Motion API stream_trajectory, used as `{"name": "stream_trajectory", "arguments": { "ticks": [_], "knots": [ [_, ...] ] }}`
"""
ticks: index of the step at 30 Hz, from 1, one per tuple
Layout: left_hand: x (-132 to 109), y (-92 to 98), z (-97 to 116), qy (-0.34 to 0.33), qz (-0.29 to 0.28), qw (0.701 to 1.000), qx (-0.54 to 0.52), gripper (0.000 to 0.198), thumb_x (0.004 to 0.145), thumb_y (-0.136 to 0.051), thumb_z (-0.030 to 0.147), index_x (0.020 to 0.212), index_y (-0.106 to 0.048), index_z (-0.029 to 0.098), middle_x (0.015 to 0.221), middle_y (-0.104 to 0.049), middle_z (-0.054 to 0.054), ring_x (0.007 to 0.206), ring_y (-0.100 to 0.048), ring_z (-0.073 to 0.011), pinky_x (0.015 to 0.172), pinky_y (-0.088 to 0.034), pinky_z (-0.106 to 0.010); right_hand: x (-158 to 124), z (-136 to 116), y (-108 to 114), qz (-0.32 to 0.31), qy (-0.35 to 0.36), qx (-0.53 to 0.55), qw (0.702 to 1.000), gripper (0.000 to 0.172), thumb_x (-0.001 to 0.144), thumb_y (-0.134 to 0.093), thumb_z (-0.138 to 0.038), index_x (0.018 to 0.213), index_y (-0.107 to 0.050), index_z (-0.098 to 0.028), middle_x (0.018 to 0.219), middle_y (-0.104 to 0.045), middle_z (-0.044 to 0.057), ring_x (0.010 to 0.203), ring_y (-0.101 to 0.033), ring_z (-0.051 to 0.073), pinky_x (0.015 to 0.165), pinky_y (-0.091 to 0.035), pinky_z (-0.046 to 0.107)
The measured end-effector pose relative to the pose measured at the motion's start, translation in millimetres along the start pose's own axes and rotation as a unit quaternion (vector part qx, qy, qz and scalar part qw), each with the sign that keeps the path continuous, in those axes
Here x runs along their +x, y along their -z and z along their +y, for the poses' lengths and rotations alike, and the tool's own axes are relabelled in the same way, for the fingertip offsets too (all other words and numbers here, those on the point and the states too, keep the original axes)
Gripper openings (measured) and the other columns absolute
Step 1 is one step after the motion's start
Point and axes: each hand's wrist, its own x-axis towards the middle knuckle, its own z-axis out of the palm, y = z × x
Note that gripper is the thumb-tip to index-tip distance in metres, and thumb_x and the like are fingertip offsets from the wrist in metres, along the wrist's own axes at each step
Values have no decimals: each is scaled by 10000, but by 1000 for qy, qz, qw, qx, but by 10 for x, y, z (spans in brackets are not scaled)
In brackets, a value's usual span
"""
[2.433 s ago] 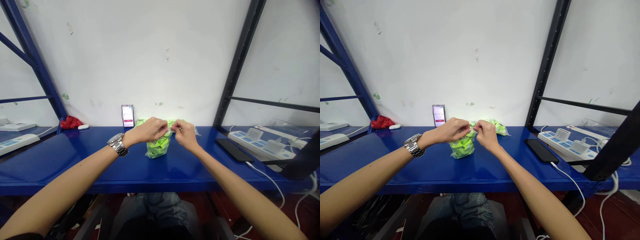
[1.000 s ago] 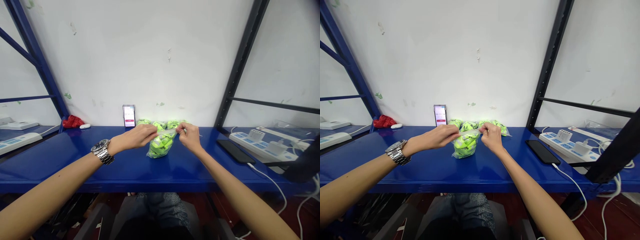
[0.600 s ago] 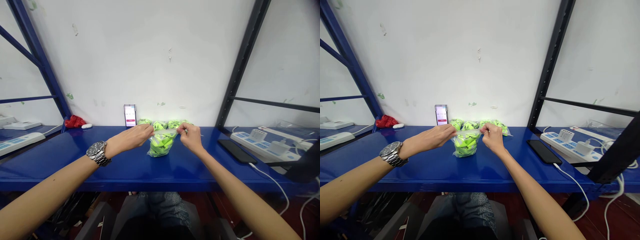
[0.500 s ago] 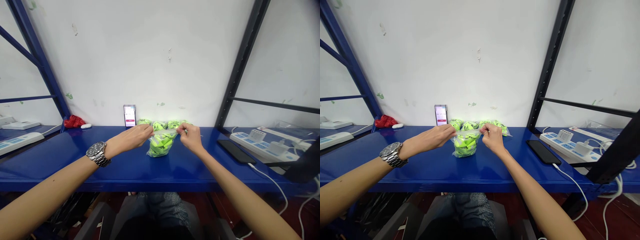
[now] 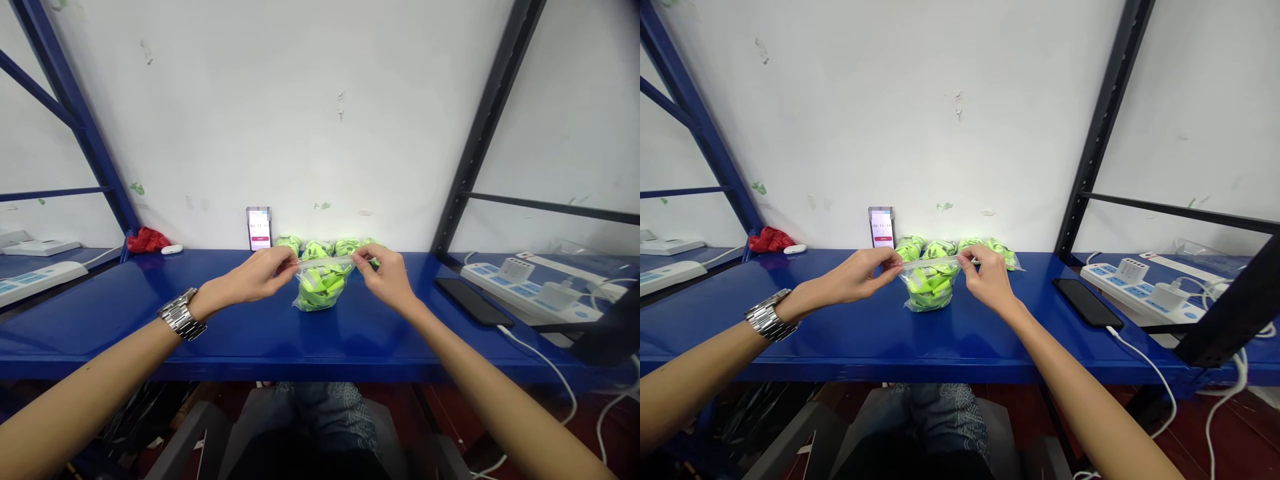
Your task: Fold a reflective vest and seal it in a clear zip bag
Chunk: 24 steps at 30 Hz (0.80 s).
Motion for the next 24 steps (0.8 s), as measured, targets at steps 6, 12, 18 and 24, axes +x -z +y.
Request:
{"name": "stream_trajectory", "arguments": {
  "ticks": [6,12,18,24],
  "knots": [
    [-10,-60,60,-47,28,998,32,111,988,-431,271,965,-488,179,824,-587,-36,691,-529,-126,636,-425,-271,99,-273,28,-53,126,-87,987,297,888,-580,-334,1155,-612,-209,1221,-641,106,1137,-529,287,935,-394,435],
    [-17,-151,110,-96,61,992,53,105,999,-412,242,1008,-492,175,876,-573,-56,765,-531,-141,688,-451,-284,186,-500,-31,-188,186,-157,952,113,919,-544,-254,918,-641,-197,907,-694,63,945,-550,240,810,-352,366],
    [-25,-173,130,-123,78,987,66,126,1006,-397,228,1050,-498,167,893,-556,-57,779,-522,-145,700,-458,-293,169,-517,-69,-186,206,-164,947,144,947,-498,-205,879,-622,-174,872,-672,60,871,-519,210,748,-321,331],
    [-25,-169,152,-124,70,986,92,139,1011,-365,224,1013,-488,158,855,-539,-54,732,-492,-144,656,-439,-294,167,-504,-106,-170,233,-150,946,186,968,-448,-187,892,-613,-144,868,-650,84,839,-490,203,740,-336,331]
  ]
}}
